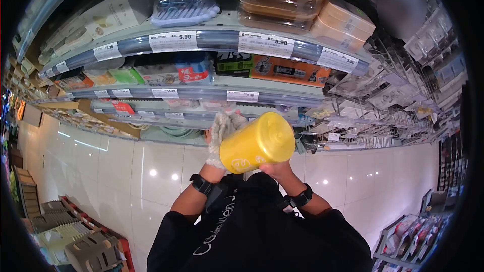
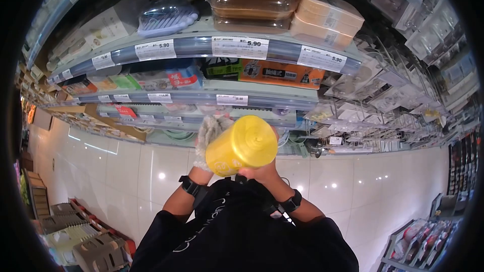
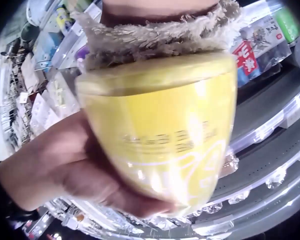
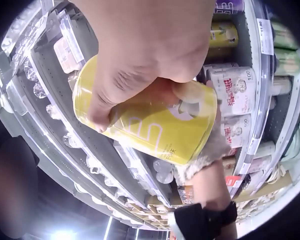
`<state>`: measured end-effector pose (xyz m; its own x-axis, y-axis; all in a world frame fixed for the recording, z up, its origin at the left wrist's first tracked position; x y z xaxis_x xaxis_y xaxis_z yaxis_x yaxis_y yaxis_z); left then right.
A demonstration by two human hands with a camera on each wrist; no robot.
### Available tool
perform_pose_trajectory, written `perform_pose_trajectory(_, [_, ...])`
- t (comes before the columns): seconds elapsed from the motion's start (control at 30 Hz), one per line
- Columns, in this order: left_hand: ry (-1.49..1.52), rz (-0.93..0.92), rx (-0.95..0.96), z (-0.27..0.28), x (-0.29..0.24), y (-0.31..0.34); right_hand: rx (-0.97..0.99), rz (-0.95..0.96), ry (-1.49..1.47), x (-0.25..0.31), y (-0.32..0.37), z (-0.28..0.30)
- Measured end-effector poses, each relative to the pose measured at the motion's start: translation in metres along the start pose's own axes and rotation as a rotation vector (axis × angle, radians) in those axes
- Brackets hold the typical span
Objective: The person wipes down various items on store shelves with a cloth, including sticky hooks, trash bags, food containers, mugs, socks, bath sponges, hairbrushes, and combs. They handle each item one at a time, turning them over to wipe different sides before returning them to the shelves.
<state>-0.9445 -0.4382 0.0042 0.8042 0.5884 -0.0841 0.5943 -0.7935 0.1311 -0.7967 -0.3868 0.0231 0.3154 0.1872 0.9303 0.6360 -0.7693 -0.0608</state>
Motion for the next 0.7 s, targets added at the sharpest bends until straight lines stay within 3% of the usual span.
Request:
perform_pose_trajectory(0.07, [-0.063,0.088,-0.008,0.009,0.005,0.008,0.061,-0.027,-0.041,-0.002,0.001,-0.002])
perform_pose_trajectory(0.27, [-0.263,0.367,-0.027,0.057,0.023,0.034,-0.135,-0.044,-0.018,-0.023,0.001,0.021])
perform_pose_trajectory(0.3, [0.189,0.707,0.289,0.061,0.010,0.031,-0.166,-0.037,0.046,-0.030,0.001,0.030])
perform_pose_trajectory(0.33, [0.192,0.706,0.287,0.069,0.010,0.035,-0.196,-0.032,0.111,-0.036,0.000,0.039])
perform_pose_trajectory(0.4, [-1.533,-0.192,0.850,0.054,0.003,0.043,-0.230,-0.001,0.225,-0.044,-0.005,0.052])
perform_pose_trajectory(0.43, [-1.535,-0.182,0.846,0.062,-0.003,0.045,-0.263,0.029,0.337,-0.050,-0.006,0.055])
perform_pose_trajectory(0.53, [-0.908,0.386,-0.049,0.091,-0.028,0.040,-0.286,-0.053,0.272,-0.066,-0.022,0.060])
perform_pose_trajectory(0.57, [-0.984,0.362,0.233,0.070,-0.035,0.043,-0.285,-0.051,0.273,-0.075,-0.028,0.062])
perform_pose_trajectory(0.7, [-0.646,0.391,0.045,0.121,-0.042,0.032,-0.417,-0.147,0.109,-0.097,-0.059,0.062])
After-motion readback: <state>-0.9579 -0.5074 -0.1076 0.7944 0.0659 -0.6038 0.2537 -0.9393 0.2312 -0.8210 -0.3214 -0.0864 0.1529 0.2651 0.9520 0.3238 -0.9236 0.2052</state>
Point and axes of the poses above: each hand's wrist, its own y-axis away from the middle knuckle, its own z-axis out of the back of the hand, x = y × z, the point moved 1 cm from there along -y, towards the middle knuckle, and after that the axes turned 14 degrees about -z, right-handed, at the moved point
